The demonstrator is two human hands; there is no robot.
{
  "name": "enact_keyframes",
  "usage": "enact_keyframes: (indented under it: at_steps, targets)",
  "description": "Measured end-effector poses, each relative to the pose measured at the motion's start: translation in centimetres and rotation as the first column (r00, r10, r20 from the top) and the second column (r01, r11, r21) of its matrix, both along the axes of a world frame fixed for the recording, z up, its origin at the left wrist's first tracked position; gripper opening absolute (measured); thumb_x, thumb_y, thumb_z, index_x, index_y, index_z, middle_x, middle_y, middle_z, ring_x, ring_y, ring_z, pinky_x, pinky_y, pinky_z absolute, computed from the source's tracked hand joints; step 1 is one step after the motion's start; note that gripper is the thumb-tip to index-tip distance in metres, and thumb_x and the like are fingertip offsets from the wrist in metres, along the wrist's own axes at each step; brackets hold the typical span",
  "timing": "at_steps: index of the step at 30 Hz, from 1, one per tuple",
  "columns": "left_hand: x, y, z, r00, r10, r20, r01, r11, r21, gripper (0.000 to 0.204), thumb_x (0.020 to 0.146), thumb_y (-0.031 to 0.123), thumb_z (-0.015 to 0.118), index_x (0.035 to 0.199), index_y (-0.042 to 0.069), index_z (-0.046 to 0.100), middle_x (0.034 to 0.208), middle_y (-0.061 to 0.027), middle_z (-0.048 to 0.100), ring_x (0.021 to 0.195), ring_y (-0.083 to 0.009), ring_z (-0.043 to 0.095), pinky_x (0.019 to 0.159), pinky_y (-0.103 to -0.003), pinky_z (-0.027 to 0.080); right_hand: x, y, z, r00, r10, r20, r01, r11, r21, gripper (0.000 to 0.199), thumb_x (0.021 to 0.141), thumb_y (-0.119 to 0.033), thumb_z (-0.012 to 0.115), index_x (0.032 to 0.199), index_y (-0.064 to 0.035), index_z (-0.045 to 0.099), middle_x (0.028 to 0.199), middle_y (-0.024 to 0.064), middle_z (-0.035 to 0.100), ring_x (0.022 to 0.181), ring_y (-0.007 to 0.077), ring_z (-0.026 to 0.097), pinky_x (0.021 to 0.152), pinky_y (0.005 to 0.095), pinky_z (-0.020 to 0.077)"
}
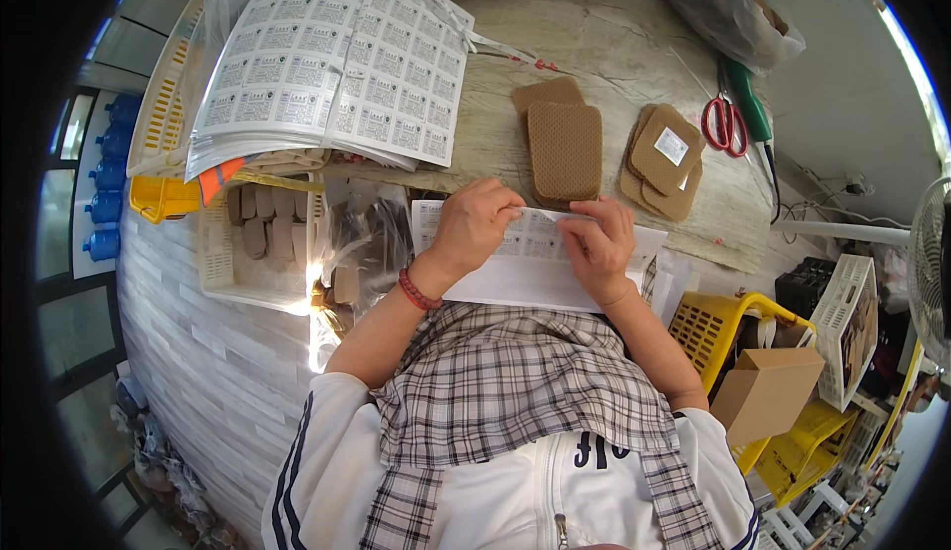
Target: The person repeatedly peels small labels from a sheet and affixes them to brown rectangular pads on a cluttered workbench. They handle the pads one at a time, placing some into a clear plastic bag and stacking others on the table.
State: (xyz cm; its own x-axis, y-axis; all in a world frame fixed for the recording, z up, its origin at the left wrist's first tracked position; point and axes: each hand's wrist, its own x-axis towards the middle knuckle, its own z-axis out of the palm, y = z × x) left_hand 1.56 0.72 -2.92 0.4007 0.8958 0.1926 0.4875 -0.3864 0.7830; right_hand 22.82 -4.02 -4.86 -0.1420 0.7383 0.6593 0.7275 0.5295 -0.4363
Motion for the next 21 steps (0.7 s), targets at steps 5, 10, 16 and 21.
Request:
enact_keyframes:
  at_steps: [5,10,16,21]
  targets:
    - [-0.1,0.5,0.3,0.999,0.026,0.047,-0.017,0.981,-0.191,0.01,0.081,0.004,0.071,0.09,0.0,0.07,0.081,-0.0101,0.062,0.076,-0.0271,0.061,0.067,-0.035,0.048,-0.2,-2.0,1.7,0.964,0.191,-0.184,-0.213,0.971,-0.109,0.017,0.069,-0.004,0.078,0.081,-0.0101,0.068,0.101,0.0076,0.063,0.095,0.0301,0.058,0.092,0.0454,0.0489]
    - [0.0,0.7,1.9,0.992,0.0,-0.129,0.001,1.0,0.005,0.005,0.08,0.001,0.068,0.084,0.0,0.066,0.088,-0.0109,0.064,0.083,-0.0283,0.062,0.073,-0.037,0.049,1.2,-0.2,4.1,0.567,-0.148,-0.811,-0.287,0.887,-0.362,0.005,0.091,-0.005,0.068,0.094,-0.0044,0.064,0.096,0.0031,0.061,0.09,0.0138,0.057,0.083,0.0284,0.048]
    - [2.4,1.2,2.7,0.986,-0.107,-0.125,0.143,0.931,0.335,0.005,0.08,0.001,0.062,0.084,0.0,0.059,0.121,-0.0216,0.063,0.118,-0.04,0.057,0.097,-0.047,0.045,3.8,8.0,3.8,0.642,-0.281,-0.713,-0.297,0.766,-0.57,0.007,0.097,-0.008,0.063,0.097,-0.0015,0.061,0.084,-0.001,0.06,0.075,0.0061,0.053,0.07,0.0212,0.0448]
    - [2.8,1.5,1.7,0.979,-0.142,-0.146,0.178,0.944,0.278,0.004,0.084,0.002,0.058,0.086,-0.001,0.059,0.127,-0.0251,0.06,0.126,-0.0415,0.053,0.106,-0.051,0.04,3.1,10.4,1.8,0.73,-0.31,-0.609,-0.258,0.701,-0.665,0.007,0.095,-0.007,0.064,0.095,-0.0011,0.062,0.08,-0.0023,0.059,0.072,0.0056,0.051,0.067,0.0213,0.0438]
